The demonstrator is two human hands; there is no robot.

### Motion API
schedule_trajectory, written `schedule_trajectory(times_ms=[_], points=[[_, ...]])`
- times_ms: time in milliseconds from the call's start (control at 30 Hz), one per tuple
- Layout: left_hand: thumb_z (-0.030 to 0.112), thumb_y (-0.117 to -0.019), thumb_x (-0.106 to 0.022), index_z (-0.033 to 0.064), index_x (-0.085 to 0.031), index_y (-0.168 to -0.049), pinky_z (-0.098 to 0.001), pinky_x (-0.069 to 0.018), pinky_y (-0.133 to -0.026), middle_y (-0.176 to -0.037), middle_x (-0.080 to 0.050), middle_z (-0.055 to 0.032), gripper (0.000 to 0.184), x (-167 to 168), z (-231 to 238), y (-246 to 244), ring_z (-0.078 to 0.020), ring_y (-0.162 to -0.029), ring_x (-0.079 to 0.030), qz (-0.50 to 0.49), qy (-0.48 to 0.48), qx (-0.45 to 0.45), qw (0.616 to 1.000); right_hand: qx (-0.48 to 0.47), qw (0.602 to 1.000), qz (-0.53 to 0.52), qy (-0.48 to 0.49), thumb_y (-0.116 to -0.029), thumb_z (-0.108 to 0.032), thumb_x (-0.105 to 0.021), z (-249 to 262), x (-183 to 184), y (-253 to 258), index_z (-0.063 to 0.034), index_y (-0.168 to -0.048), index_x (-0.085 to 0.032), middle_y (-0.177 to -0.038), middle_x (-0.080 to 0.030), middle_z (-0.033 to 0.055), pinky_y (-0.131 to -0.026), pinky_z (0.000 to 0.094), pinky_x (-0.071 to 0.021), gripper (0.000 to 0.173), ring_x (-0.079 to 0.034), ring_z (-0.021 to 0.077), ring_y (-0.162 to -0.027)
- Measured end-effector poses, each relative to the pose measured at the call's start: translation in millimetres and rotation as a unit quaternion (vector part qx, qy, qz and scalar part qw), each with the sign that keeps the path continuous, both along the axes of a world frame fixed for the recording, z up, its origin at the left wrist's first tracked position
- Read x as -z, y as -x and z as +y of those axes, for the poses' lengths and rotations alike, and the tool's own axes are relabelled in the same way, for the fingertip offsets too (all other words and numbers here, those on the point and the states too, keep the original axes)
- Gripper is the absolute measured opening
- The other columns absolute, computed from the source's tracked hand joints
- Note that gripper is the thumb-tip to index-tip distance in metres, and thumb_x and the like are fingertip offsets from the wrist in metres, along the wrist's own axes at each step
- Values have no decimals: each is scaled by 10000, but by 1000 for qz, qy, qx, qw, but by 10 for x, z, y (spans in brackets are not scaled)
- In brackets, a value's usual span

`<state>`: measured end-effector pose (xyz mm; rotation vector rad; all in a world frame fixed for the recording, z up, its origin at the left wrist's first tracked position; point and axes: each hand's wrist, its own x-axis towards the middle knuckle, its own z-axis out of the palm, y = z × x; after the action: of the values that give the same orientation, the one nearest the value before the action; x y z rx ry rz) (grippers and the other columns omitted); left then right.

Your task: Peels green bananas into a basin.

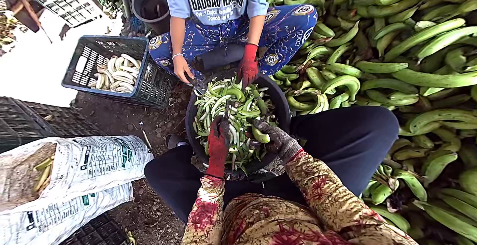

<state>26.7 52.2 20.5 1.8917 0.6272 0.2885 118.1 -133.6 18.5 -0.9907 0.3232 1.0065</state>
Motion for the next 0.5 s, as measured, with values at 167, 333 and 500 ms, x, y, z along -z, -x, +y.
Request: schedule_trajectory(times_ms=[167, 333, 500], points=[[382, -1066, -445, 57, -606, -1349, -350, -561, -882, -1120, -698, -82, 461, 146, -169, 203, -128, -966, -669, 11, 6, 88, 996, 83, 995, 48, -7, -1079, -355, -478, 28, 22, -26, -110, -1391, -515, -1177, -700, 158, -771, 392, -615, 398, -720, 276, -952], [406, -1023, -480, 103, -617, -1396, -512, -531, -980, -1214, -695, -166, 500, 123, -406, 302, -305, -1112, -677, 63, -144, 179, 971, 152, 985, 80, 34, -1059, -431, -484, 100, -19, 6, -96, -1301, -558, -1067, -690, 143, -780, 428, -597, 420, -694, 262, -932], [377, -995, -520, 140, -631, -1395, -576, -527, -905, -1198, -690, -199, 478, 88, -417, 272, -382, -1067, -677, 80, -218, 166, 958, 164, 983, 66, 43, -1074, -426, -444, 157, 29, 60, -94, -1283, -541, -1004, -664, 132, -712, 406, -586, 405, -673, 237, -848]])
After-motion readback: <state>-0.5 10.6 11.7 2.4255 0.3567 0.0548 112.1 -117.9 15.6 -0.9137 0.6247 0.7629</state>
